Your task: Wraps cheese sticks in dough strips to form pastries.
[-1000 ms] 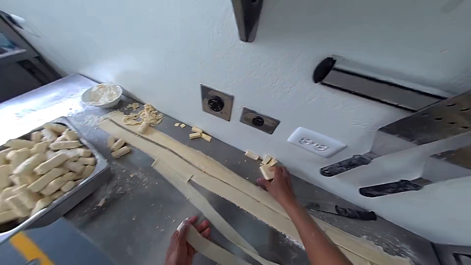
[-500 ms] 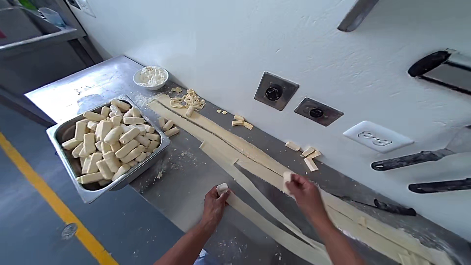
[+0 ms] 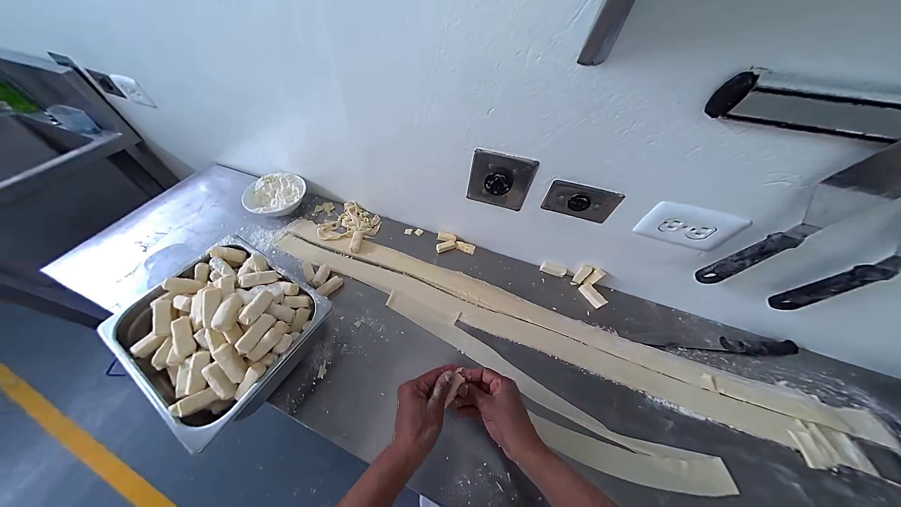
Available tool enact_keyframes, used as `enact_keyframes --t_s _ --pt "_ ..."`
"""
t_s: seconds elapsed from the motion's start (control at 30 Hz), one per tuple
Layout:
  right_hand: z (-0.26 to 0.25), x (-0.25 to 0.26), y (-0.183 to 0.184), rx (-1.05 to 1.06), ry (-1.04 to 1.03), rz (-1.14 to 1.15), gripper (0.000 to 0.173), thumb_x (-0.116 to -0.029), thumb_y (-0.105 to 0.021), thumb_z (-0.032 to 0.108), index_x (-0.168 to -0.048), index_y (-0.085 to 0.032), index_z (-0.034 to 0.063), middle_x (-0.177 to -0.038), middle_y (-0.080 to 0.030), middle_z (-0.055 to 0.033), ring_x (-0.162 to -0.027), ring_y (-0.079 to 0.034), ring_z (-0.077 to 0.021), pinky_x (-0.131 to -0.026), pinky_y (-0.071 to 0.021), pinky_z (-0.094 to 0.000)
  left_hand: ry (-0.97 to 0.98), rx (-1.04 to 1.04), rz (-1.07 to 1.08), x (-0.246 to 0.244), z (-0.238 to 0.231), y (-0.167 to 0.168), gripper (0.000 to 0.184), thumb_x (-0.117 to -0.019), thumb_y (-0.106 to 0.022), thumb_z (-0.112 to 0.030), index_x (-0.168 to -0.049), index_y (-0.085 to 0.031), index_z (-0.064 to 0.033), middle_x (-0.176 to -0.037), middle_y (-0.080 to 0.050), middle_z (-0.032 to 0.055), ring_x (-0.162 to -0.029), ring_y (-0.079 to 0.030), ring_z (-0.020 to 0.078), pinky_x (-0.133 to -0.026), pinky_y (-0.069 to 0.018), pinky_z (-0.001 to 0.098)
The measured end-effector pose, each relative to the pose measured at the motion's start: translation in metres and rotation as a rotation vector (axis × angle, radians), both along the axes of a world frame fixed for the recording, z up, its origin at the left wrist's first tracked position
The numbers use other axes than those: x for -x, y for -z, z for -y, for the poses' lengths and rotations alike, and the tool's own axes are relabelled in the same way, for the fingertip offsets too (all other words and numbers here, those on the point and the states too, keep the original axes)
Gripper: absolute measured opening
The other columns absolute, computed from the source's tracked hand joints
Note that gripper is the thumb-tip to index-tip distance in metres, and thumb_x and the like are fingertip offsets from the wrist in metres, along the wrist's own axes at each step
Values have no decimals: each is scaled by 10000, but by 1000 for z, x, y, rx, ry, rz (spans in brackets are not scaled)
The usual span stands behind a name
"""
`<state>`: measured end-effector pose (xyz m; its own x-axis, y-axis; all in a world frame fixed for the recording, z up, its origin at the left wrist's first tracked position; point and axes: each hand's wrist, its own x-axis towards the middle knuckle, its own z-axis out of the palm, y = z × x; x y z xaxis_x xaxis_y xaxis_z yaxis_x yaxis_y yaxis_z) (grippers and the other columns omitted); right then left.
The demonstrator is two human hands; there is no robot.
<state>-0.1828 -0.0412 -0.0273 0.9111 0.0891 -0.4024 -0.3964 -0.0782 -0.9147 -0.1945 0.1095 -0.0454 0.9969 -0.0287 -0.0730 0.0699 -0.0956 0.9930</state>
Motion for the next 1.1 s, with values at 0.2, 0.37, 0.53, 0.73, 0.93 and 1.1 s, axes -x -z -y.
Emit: enact_keyframes --t_s 0.2,0.37,0.53,0.73,0.93,1.1 --pt "20 -37 13 267 -410 195 755 -833 -841 315 -1409 -530 -59 -1268 -649 -203 -1133 -635 -275 -989 -520 -414 -11 208 -122 12 -25 4 341 -897 -640 38 -1233 -658 95 -1129 -744 137 -993 -726 114 -917 -586 272" --pt "27 -56 30 207 -757 -212 227 -1044 -593 185 -1093 -652 -29 -884 -706 -65 -724 -668 -118 -716 -561 -307 -66 -354 84 -13 -38 40 274 -917 -631 29 -1171 -714 89 -1231 -708 204 -1141 -708 241 -1004 -553 359" --pt "58 -25 5 206 -795 -333 255 -1075 -540 221 -1013 -653 1 -870 -731 -45 -683 -681 -102 -672 -567 -292 43 -790 550 -15 -41 78 276 -939 -554 34 -1141 -739 71 -1242 -696 238 -1174 -670 419 -1018 -534 518" --pt "80 -3 -12 210 -876 -304 277 -1071 -560 230 -974 -669 -5 -912 -743 -64 -729 -691 -117 -715 -563 -319 -67 -576 361 -22 -41 72 456 -915 -659 -37 -1317 -579 160 -1151 -741 197 -1060 -740 316 -947 -584 446" --pt "88 7 -21 234 -987 -145 294 -1067 -559 197 -1006 -683 -63 -940 -736 -169 -841 -715 -253 -814 -553 -432 -6 -729 497 -16 -27 81 279 -910 -628 -54 -1125 -737 87 -1191 -717 237 -1148 -682 427 -1025 -513 572" --pt "88 19 -24 323 -1098 -28 325 -1070 -545 218 -1033 -658 -85 -840 -656 -251 -801 -657 -386 -745 -494 -542 102 -739 509 -6 -18 72 289 -963 -536 -26 -1150 -727 84 -1236 -702 227 -1178 -674 397 -1041 -513 537"
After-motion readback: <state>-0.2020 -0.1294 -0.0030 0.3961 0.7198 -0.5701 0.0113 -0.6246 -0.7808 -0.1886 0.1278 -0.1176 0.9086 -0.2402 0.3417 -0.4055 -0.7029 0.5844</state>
